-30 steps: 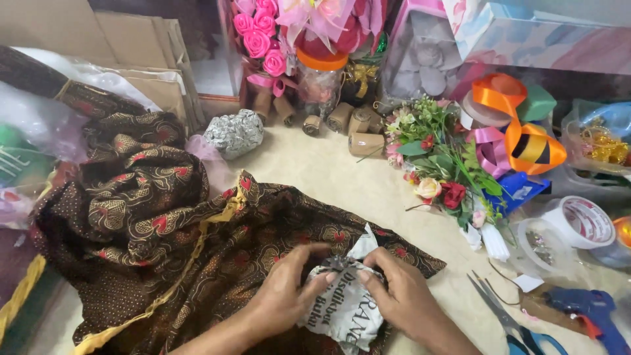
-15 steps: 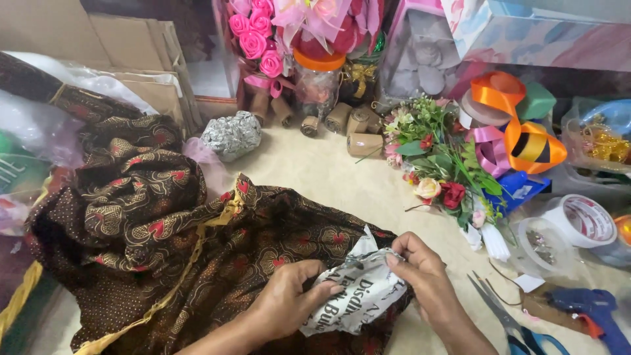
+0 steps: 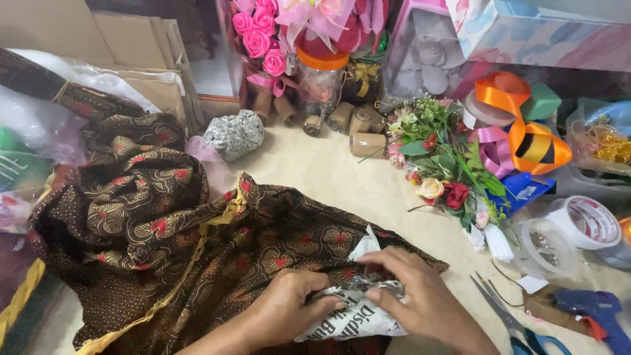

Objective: Stuffing a batik fabric bird with crumpled newspaper to give it shape.

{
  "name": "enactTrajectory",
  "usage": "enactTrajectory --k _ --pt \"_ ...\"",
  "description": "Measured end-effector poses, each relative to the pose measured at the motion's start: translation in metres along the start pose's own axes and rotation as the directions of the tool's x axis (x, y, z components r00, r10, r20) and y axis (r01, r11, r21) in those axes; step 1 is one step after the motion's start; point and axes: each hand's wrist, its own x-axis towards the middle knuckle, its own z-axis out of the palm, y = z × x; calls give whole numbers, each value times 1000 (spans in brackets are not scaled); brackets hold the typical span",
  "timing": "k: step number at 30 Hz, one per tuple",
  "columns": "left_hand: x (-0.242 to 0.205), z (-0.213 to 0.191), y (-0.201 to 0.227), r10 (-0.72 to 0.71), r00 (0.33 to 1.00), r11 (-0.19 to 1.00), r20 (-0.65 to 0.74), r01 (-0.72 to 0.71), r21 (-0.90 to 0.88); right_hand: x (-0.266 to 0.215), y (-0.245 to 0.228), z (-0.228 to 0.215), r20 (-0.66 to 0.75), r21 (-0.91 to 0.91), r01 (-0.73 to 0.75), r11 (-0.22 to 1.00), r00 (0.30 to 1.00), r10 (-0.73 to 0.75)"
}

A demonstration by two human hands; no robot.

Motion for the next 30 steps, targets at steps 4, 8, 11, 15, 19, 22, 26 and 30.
enactTrajectory --k 4,8,11,15,19,22,26,30 --pt "0 -3 10 21 1000 998 -11 -20 56 3 -5 13 41 193 -232 954 973 228" --pt "1 -10 13 -173 984 985 30 174 -14 -2 23 28 -159 533 -120 838 958 238" --pt "2 -16 24 -317 946 925 74 325 -199 -3 19 29 -260 728 -69 682 893 367" --pt "6 -18 21 -351 935 834 41 332 -441 3 15 33 -385 851 97 516 783 488" --pt "8 -22 23 -506 856 692 105 476 -543 3 19 36 -468 779 126 615 770 435" --pt "7 -10 1 -438 891 638 -121 214 -740 4 24 38 -437 863 186 470 741 509" --pt "8 -13 12 -503 836 581 -218 141 -802 7 18 39 -485 826 174 536 702 521" --pt "6 -21 9 -486 813 650 -320 91 -754 9 18 39 -534 803 219 554 678 505"
